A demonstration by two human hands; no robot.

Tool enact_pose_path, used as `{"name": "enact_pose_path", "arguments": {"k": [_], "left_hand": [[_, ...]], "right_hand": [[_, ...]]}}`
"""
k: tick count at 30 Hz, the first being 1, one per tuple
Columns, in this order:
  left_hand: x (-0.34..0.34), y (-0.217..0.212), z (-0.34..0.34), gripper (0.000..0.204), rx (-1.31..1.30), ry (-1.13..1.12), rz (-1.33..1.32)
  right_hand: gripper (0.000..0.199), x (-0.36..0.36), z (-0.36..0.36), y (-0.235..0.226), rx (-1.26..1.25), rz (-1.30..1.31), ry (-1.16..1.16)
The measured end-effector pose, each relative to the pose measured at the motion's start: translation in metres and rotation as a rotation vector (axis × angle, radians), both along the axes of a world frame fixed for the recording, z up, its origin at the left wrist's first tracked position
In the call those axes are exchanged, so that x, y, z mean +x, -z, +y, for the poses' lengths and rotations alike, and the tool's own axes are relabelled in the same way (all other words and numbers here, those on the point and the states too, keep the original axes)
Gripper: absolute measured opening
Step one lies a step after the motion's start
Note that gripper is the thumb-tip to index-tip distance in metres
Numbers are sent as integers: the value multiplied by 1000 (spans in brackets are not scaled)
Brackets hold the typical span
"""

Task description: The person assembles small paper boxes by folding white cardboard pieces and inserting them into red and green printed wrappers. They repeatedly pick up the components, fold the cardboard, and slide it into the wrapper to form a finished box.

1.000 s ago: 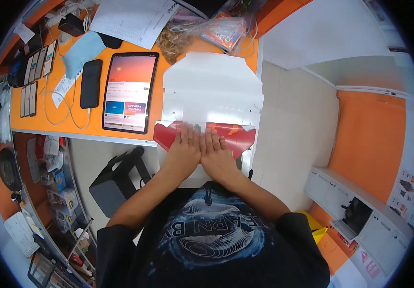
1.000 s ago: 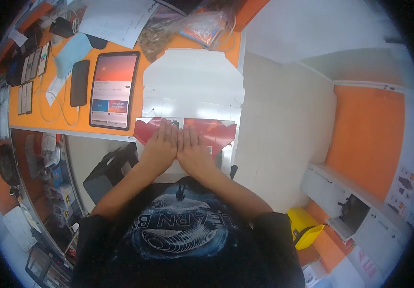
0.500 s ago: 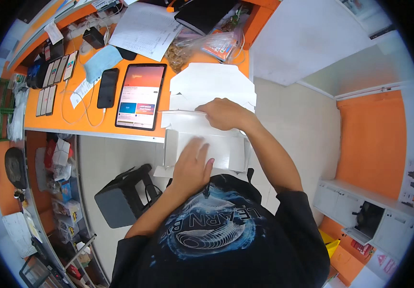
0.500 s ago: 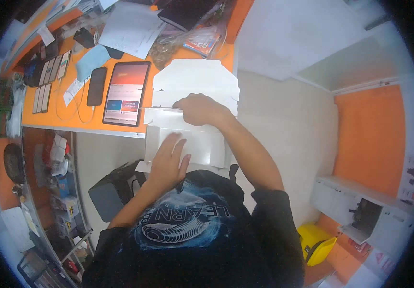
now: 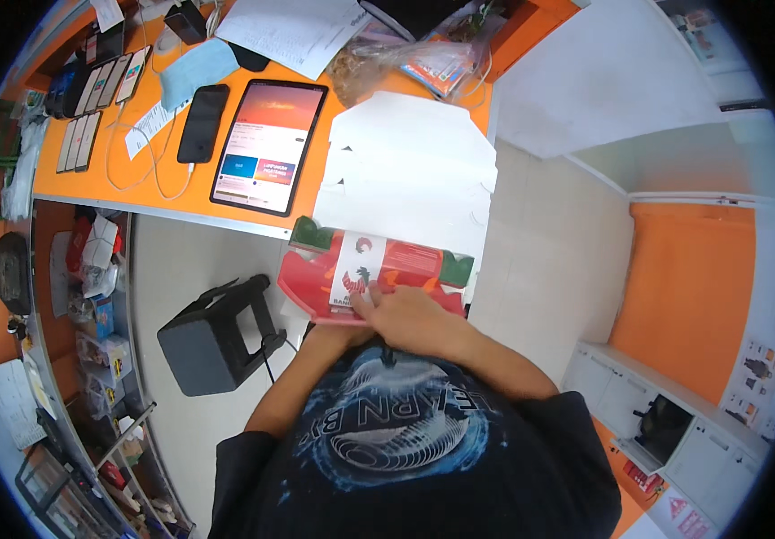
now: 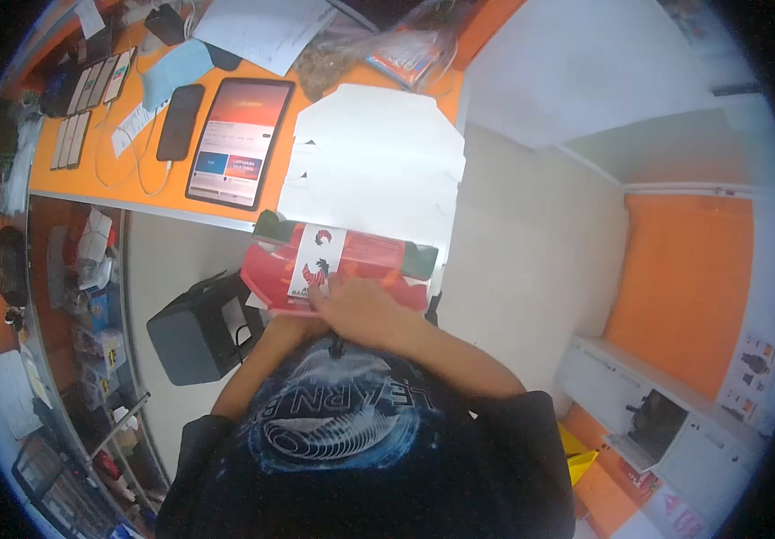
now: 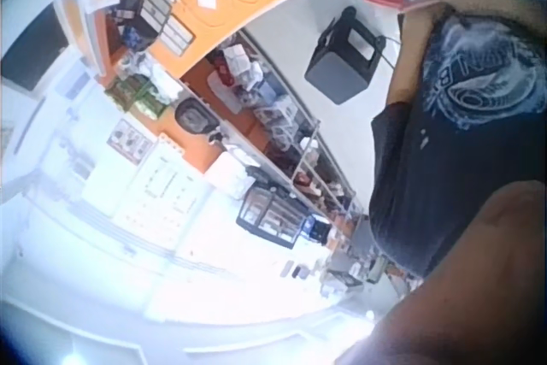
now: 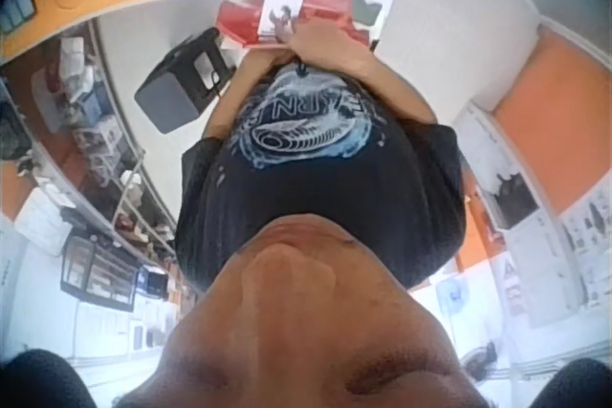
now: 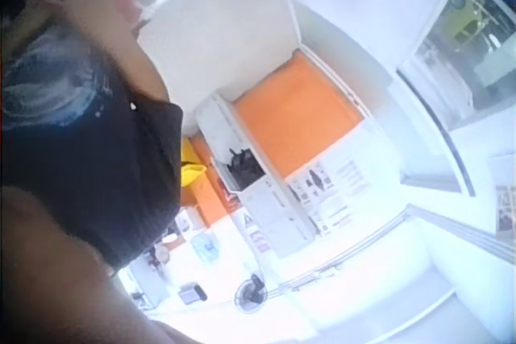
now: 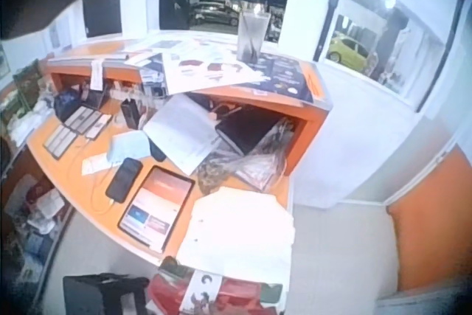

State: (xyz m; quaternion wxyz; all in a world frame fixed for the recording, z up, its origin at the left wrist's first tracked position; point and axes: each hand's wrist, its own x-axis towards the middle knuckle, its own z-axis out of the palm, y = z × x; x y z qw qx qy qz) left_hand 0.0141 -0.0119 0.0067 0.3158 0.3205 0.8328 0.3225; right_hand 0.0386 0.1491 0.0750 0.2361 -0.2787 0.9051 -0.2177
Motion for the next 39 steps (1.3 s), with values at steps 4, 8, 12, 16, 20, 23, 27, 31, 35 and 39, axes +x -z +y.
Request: {"name": "enact_pose_path", "arguments": {"k": [4, 8, 12, 16, 20, 23, 27, 31, 35, 39], "left_hand": [[-2, 9, -9, 70, 74, 27, 39], [-3, 17, -10, 71, 141, 36, 97], [-8, -12, 6, 75, -212, -69, 439], [-13, -20, -3, 71, -87, -411, 645], [-19, -21, -14, 70, -119, -745, 500], [-27, -22, -31, 54, -95, -786, 352], [-30, -7, -32, 38, 42, -937, 348], [-45, -9, -18, 35, 175, -1015, 400], [-65, -24, -10, 32, 173, -934, 452], [-77, -33, 3, 26, 101, -752, 858]], "right_hand": [[52, 5, 3, 16, -25, 39, 29], [51, 0, 3, -15, 86, 262, 89], [37, -61, 48, -33, 20, 231, 283], [34, -141, 77, -34, 270, 279, 399], [46, -150, 90, -2, 213, 851, 526], [51, -98, 80, 2, 28, 876, 772], [56, -8, 79, 50, 16, 597, 1130], [53, 4, 94, 70, -210, 334, 1255], [47, -32, 115, 59, -390, 232, 1324], [39, -43, 122, 80, -334, 443, 1258]]}}
